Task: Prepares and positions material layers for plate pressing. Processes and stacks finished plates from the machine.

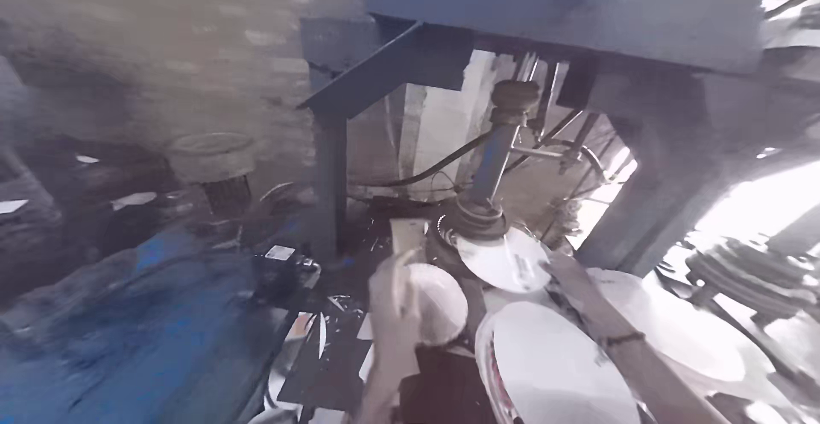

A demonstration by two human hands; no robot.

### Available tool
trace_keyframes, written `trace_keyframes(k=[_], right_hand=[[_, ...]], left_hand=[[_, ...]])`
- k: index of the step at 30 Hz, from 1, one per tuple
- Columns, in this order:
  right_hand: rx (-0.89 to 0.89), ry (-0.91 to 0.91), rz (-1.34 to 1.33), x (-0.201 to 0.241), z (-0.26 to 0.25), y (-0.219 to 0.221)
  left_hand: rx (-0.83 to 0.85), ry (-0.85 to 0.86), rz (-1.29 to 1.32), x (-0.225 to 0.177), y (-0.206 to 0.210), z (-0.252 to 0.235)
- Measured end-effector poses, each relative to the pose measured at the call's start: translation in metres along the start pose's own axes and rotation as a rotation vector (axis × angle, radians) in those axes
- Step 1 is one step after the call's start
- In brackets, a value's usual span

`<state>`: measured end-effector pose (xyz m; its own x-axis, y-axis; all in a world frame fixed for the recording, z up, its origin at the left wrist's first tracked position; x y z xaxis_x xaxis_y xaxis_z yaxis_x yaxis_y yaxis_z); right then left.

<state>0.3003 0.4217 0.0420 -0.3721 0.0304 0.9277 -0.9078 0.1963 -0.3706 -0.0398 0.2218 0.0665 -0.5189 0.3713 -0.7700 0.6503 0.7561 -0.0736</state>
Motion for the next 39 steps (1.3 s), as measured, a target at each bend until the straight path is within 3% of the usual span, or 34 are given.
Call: trace_keyframes(k=[4, 7, 11, 13, 16, 19, 21, 25, 28, 31, 34, 39], right_hand=[[0.073, 0.007, 0.040, 0.018, -0.037, 0.054], [0.081, -0.044, 0.210, 0.024, -0.062, 0.071], [0.086, -0.080, 0.287, 0.026, -0.067, 0.073], [0.083, -0.081, 0.279, 0.030, -0.064, 0.071], [0.073, -0.069, 0.253, 0.027, -0.055, 0.055], [-0.045, -0.227, 0.445, 0.051, -0.017, 0.024], [0.005, -0.423, 0.583, 0.075, 0.032, 0.028], [0.580, -0.732, 0.775, 0.086, 0.160, 0.105], [0.928, -0.835, 1.082, 0.061, 0.204, 0.175], [0.979, -0.906, 1.176, 0.054, 0.221, 0.222], [0.924, -0.932, 1.164, 0.076, 0.228, 0.252], [0.788, -1.019, 1.103, 0.088, 0.195, 0.307]], left_hand=[[-0.349, 0.107, -0.466, 0.040, -0.084, -0.047], [-0.439, 0.033, -0.688, 0.073, -0.133, -0.077], [-0.208, -0.313, -0.798, 0.122, -0.150, -0.106], [-0.092, -0.396, -0.851, 0.156, -0.147, -0.115], [-0.029, -0.409, -0.898, 0.142, -0.153, -0.097], [-0.264, -0.311, -0.752, 0.123, -0.179, -0.049], [-0.373, -0.239, -0.693, 0.124, -0.194, -0.025], [-0.459, -0.085, -0.656, 0.146, -0.199, -0.015], [-0.457, -0.076, -0.657, 0.147, -0.199, -0.017], [-0.436, -0.072, -0.672, 0.144, -0.199, -0.018], [-0.412, -0.095, -0.640, 0.144, -0.200, -0.019], [-0.360, -0.135, -0.625, 0.143, -0.197, -0.018]])
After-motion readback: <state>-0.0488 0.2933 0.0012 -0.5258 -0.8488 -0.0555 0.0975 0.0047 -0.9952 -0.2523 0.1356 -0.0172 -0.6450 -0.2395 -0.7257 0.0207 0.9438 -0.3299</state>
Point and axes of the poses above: each hand's wrist, its own z-axis away from the middle knuckle, its own y-axis out of the palm, x = y × z, the point moved 8 cm from there along -z, towards the middle knuckle, and after that the axes turned 8 degrees about -x, right-handed, at the moved point
